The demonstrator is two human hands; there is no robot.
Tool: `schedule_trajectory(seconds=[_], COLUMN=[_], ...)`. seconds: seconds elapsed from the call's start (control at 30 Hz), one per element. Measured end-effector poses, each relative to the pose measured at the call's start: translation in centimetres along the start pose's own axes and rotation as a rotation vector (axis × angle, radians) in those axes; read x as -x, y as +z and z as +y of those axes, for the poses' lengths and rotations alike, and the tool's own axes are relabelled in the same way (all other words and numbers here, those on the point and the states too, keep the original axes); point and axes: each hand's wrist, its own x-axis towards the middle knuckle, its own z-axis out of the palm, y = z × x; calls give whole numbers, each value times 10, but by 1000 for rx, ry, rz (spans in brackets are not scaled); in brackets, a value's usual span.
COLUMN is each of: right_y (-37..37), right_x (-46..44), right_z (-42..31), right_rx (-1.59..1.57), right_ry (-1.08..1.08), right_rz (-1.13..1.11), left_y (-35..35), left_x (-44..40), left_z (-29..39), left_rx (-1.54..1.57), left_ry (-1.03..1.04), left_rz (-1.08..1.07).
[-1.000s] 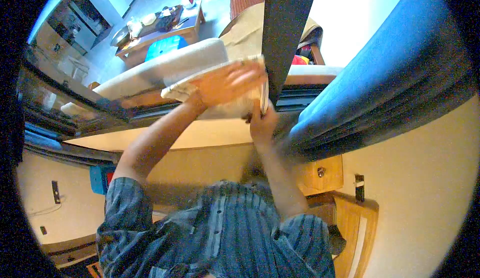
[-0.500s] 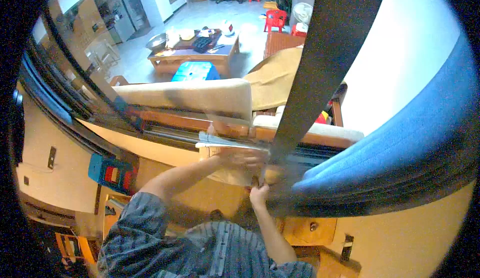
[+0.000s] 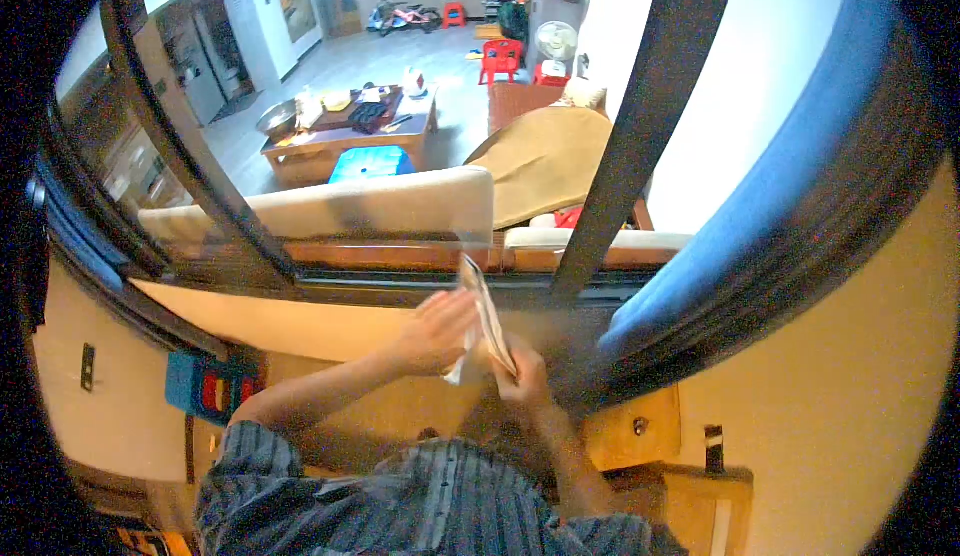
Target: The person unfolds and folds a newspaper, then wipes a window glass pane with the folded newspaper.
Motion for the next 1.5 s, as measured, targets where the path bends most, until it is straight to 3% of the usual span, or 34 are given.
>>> schedule_trajectory(seconds=[0.07, 0.13, 0.2, 0.23, 0.3, 0.4, 0.47, 0.6, 0.8, 0.97, 1.07, 1.37, 1.5], right_y=[-9, -10, -5, -8, -30, -49, -75, -75, -68, -57, -51, -22, -4], right_x=[-31, -61, -92, -108, -159, -238, -271, -280, -261, -226, -206, -155, -136], right_z=[-66, -103, -125, -159, -182, -217, -213, -204, -177, -150, -110, -31, -1], right_rx=[-95, 27, 107, -77, -227, -709, -619, -509, -349, -251, -273, -347, -402], right_ry=[49, -180, -291, -170, -183, -530, -447, -348, -125, 73, 127, 313, 370], right_rz=[-87, -46, 192, 284, 380, 476, 506, 539, 603, 590, 485, 424, 430], left_y=[-41, -101, -162, -190, -260, -328, -343, -330, -298, -254, -198, -108, -78], left_x=[5, 4, -19, -39, -89, -162, -204, -253, -265, -246, -227, -177, -158], left_z=[-2, 7, 3, -6, -10, -25, -42, -59, -70, -68, -74, -70, -72], left_rx=[3, -63, -163, -272, -438, -845, -881, -839, -999, -943, -839, -1021, -920], left_ry=[-24, -7, 76, 175, 187, 231, 303, 337, 370, 347, 314, 241, 248], left_rz=[201, 379, 454, 554, 627, 627, 633, 484, 424, 218, 332, 129, 71])
